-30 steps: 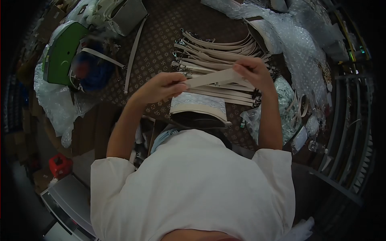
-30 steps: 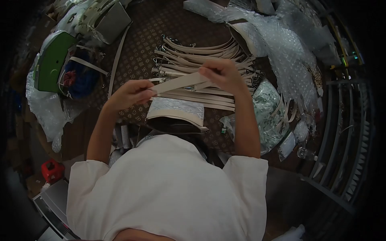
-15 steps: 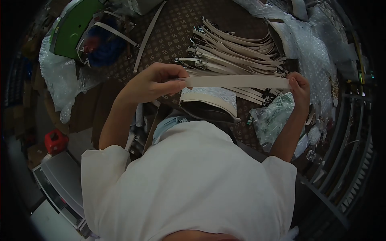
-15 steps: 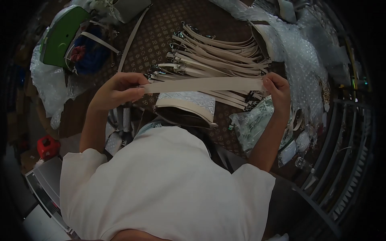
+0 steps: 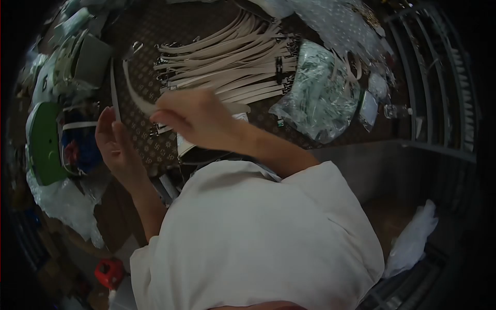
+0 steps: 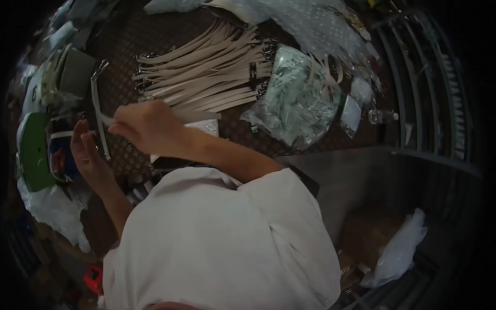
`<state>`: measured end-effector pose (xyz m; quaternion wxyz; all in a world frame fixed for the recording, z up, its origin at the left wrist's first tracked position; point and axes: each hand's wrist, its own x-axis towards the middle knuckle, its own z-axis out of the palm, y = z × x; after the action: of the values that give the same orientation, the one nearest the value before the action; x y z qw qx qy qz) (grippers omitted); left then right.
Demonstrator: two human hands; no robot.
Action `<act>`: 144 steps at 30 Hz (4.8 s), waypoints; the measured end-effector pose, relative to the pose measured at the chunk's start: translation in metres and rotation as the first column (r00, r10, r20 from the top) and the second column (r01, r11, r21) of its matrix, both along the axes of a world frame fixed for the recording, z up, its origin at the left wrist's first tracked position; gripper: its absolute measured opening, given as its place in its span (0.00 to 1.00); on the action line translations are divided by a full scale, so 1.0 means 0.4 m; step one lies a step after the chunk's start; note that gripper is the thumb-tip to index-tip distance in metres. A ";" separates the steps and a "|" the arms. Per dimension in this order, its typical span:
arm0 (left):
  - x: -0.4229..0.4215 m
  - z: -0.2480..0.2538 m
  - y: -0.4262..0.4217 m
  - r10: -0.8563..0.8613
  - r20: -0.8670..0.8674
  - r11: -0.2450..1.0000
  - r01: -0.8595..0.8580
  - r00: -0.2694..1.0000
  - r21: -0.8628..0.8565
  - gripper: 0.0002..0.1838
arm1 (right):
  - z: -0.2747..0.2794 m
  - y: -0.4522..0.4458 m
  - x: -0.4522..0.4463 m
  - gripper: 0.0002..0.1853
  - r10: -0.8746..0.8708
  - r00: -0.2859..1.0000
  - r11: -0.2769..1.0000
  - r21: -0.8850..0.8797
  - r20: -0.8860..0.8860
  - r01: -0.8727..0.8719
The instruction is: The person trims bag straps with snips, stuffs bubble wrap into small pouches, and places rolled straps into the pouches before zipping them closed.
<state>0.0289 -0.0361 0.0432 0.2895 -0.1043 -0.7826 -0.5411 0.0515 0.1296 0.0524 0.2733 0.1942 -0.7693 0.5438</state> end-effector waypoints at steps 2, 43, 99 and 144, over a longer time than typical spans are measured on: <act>0.028 0.046 0.033 -0.550 0.304 0.686 0.214 0.778 0.695 0.12 | -0.030 -0.052 0.014 0.08 -0.004 1.000 1.000 -0.003 0.003 0.004; 0.128 0.100 0.041 -0.620 0.491 0.766 0.338 0.611 0.547 0.14 | 0.046 0.085 0.081 0.16 -0.110 0.994 0.955 0.275 -0.028 0.113; 0.109 0.090 0.045 -0.692 0.461 0.701 0.367 0.555 0.611 0.16 | 0.031 0.064 0.082 0.20 -0.153 0.987 0.942 0.294 -0.049 0.160; 0.100 0.072 0.042 -0.722 0.426 0.672 0.408 0.545 0.618 0.16 | 0.017 0.064 0.086 0.19 -0.192 0.981 0.944 0.268 -0.036 0.194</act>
<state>0.0688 -0.0194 0.0722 -0.1777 -0.0978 -0.6036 -0.7711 0.0857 0.1551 0.0593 0.2997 0.1559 -0.8504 0.4033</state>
